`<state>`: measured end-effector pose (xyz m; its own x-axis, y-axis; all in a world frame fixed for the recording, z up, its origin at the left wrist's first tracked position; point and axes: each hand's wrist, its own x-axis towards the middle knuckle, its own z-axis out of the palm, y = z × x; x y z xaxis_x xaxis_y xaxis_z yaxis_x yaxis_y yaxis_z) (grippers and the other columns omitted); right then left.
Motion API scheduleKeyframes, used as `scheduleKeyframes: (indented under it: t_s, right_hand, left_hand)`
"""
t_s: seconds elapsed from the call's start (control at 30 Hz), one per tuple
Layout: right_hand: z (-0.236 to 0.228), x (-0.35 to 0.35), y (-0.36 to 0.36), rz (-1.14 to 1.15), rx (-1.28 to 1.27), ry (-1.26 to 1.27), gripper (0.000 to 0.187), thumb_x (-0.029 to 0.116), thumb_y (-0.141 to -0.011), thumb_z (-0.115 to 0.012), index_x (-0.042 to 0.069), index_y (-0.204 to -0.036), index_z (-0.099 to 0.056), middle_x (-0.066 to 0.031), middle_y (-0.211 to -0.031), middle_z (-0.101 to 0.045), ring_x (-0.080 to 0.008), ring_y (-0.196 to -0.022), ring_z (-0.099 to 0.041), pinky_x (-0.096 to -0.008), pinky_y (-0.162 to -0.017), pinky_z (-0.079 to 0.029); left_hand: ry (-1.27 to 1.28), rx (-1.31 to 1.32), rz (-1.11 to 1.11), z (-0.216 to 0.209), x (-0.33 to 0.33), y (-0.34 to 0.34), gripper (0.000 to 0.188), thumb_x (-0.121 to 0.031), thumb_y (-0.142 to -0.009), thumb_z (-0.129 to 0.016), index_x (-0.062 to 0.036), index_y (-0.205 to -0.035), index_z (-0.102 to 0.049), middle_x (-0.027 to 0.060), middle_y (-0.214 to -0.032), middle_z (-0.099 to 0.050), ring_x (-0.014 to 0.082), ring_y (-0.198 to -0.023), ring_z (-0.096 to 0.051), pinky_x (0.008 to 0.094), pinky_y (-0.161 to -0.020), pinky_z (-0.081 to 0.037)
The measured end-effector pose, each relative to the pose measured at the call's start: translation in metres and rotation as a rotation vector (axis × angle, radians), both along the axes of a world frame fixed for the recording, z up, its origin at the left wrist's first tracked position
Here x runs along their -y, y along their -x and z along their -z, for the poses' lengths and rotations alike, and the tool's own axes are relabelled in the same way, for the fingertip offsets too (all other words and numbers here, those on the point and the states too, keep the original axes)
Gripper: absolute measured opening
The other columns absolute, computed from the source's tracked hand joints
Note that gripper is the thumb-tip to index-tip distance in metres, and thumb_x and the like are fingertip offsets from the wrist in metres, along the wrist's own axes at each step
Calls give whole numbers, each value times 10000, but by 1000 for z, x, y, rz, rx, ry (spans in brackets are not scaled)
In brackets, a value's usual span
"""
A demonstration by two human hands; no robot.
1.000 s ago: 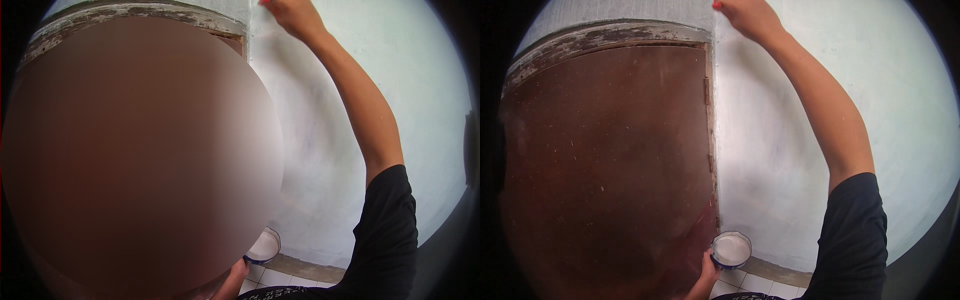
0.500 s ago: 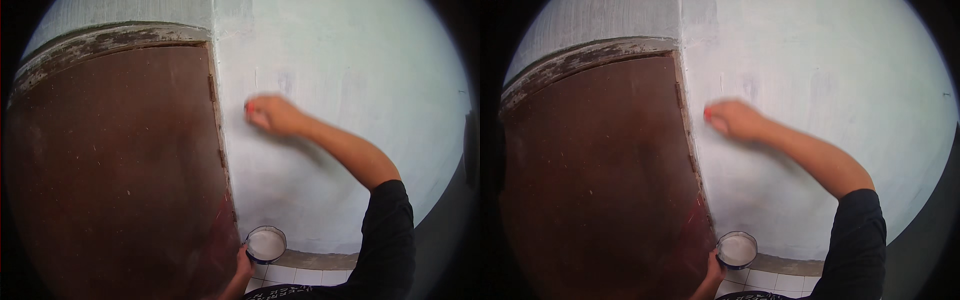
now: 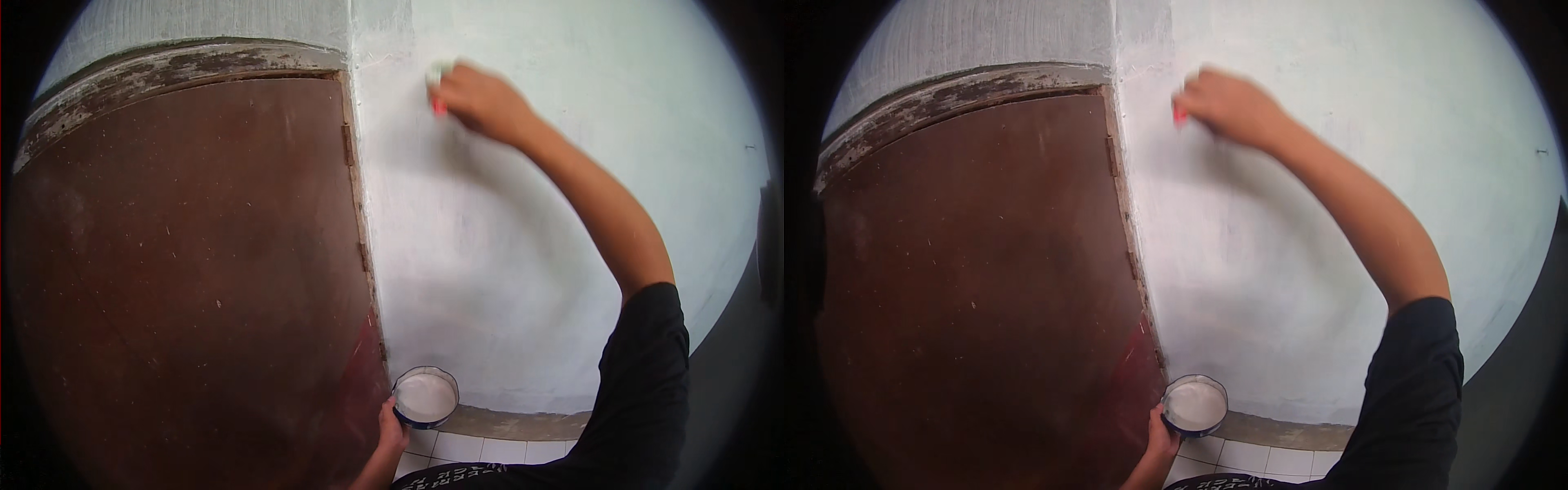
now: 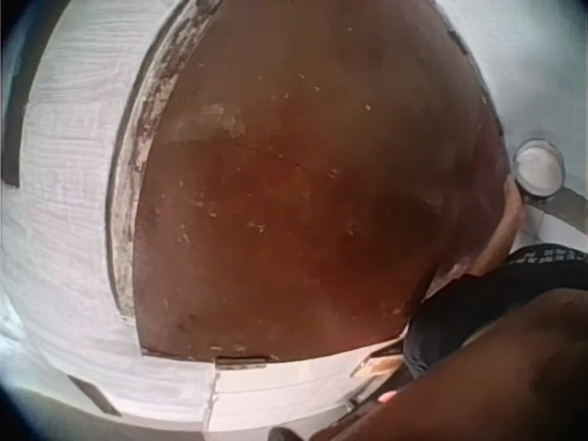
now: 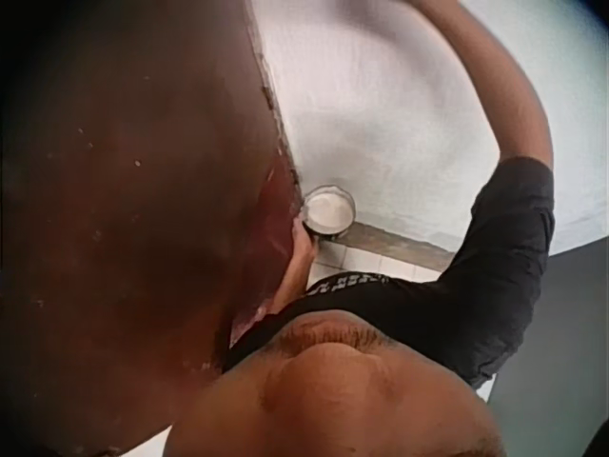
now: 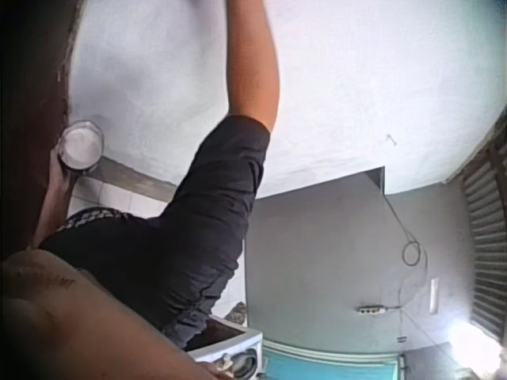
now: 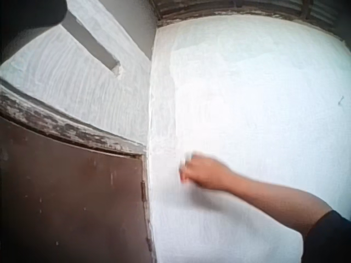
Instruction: The person prepares white paint in a container by hand and then uses a brush to apply it to a wall surface near a door frame.
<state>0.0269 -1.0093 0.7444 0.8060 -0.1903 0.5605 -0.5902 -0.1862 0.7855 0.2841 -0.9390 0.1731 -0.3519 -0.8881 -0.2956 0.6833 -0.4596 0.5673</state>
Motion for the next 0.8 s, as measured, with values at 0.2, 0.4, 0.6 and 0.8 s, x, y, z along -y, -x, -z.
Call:
scheduleKeyframes:
  t_s: [0.2, 0.4, 0.6, 0.8]
  right_hand:
    - [205, -43, 15, -32, -99, -581, 110, 138, -834, -631, 124, -919, -561, -44, -851, -540, -226, -839, -588, -357, -692, -529]
    - [187, -40, 47, -100, 600, -638, 154, 222, -943, -662, 76, -982, -631, -122, -816, -640, -287, -759, -628, -399, -670, -520]
    - [2, -45, 62, -299, 852, -292, 264, 303, -947, -681, 41, -983, -684, -109, -797, -702, -183, -705, -638, -314, -699, -507]
    - [-52, -78, 56, -290, 630, 24, 196, 210, -994, -615, 18, -955, -634, -92, -918, -698, -175, -787, -628, -341, -692, -514]
  left_hand:
    - [66, 9, 54, 13, -1, 13, 386, -324, -985, -550, -26, -1231, -548, 97, -1192, -625, 219, -1123, -615, 376, -978, -480]
    - [36, 64, 62, 4, -16, 25, 380, -307, -1009, -512, -5, -1236, -551, 108, -1212, -631, 227, -1144, -621, 379, -992, -487]
    - [81, 51, 60, 16, -18, 34, 390, -314, -1013, -504, -1, -1235, -575, 111, -1181, -658, 225, -1109, -644, 374, -969, -505]
    - [61, -21, -11, 14, -30, 61, 388, -306, -1002, -522, -3, -1239, -573, 111, -1183, -656, 228, -1105, -646, 371, -962, -507]
